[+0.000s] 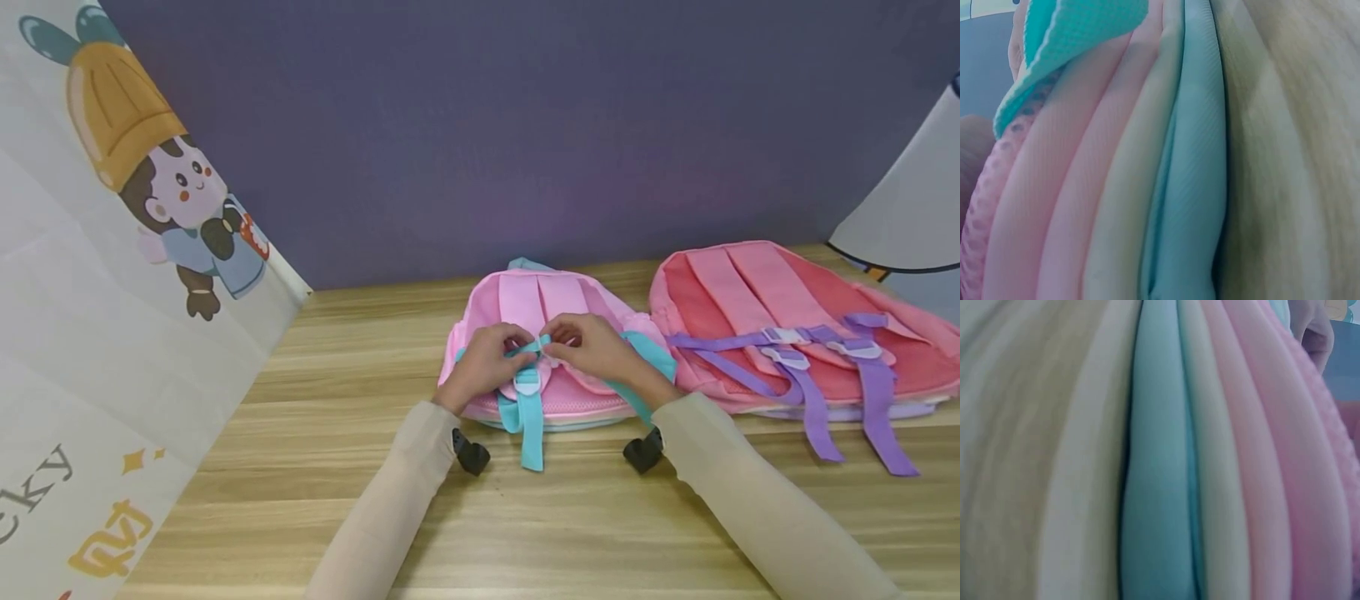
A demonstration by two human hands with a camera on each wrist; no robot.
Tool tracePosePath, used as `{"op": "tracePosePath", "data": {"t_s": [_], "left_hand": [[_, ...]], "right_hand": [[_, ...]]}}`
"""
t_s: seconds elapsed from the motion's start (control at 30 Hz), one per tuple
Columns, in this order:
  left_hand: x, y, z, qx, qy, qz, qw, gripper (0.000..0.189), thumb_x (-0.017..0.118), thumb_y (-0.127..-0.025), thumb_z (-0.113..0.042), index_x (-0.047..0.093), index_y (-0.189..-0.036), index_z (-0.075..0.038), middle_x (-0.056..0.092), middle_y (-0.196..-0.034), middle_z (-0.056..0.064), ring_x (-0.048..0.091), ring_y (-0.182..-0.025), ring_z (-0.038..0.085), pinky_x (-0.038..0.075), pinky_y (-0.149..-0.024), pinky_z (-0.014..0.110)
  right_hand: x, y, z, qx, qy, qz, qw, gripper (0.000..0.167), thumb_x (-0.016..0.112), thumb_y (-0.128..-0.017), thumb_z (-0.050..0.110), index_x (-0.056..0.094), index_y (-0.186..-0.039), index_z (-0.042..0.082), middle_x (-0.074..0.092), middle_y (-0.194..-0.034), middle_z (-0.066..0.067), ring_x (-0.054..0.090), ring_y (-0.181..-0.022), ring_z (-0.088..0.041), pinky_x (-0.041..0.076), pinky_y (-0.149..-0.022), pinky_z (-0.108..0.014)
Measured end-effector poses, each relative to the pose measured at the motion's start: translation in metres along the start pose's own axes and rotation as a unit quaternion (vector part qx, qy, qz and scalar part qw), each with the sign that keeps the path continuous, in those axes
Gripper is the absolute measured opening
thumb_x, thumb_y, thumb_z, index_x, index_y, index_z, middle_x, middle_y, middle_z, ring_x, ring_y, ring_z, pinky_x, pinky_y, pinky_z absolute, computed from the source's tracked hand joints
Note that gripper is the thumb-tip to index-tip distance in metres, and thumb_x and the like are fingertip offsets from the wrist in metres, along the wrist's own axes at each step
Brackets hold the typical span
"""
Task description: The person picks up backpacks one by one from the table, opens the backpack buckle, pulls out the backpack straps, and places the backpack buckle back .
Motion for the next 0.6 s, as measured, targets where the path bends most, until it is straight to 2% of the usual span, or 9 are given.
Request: {"op": "tracePosePath", "data": {"t_s": [0.27, 0.6], "left_hand": [[0.002, -0.0005, 0.0009, 0.001, -0.001, 0.003, 1.0, 0.021, 0.069, -0.087, -0.014, 0.069, -0.105, -0.004, 0.07, -0.099, 0.008, 0.06, -0.087, 0.016, 0.05, -0.08, 0.026], [0.0013, -0.0002, -0.0032, 0.006, 0.004, 0.007, 1.0, 0.022, 0.069, -0.087, -0.016, 0.069, -0.106, -0.005, 0.069, -0.101, 0.007, 0.059, -0.088, 0.015, 0.05, -0.081, 0.026]], "right_hand": [[0.0006, -0.0002, 0.0005, 0.001, 0.021, 0.001, 0.9998, 0.009, 0.065, -0.087, 0.012, 0.063, -0.093, 0.007, 0.067, -0.089, -0.007, 0.061, -0.084, -0.019, 0.051, -0.08, -0.036], [0.0004, 0.0004, 0.0012, 0.023, 0.024, -0.012, 0.9994, 0.011, 0.062, -0.081, 0.013, 0.059, -0.09, 0.009, 0.066, -0.087, -0.006, 0.061, -0.084, -0.02, 0.049, -0.078, -0.034]]}}
Point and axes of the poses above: each hand's wrist, its own y-axis away from the middle knuckle, its own x-axis out of the palm, z = x × y, the point moved 4 cm from there along -y, towards the middle knuckle
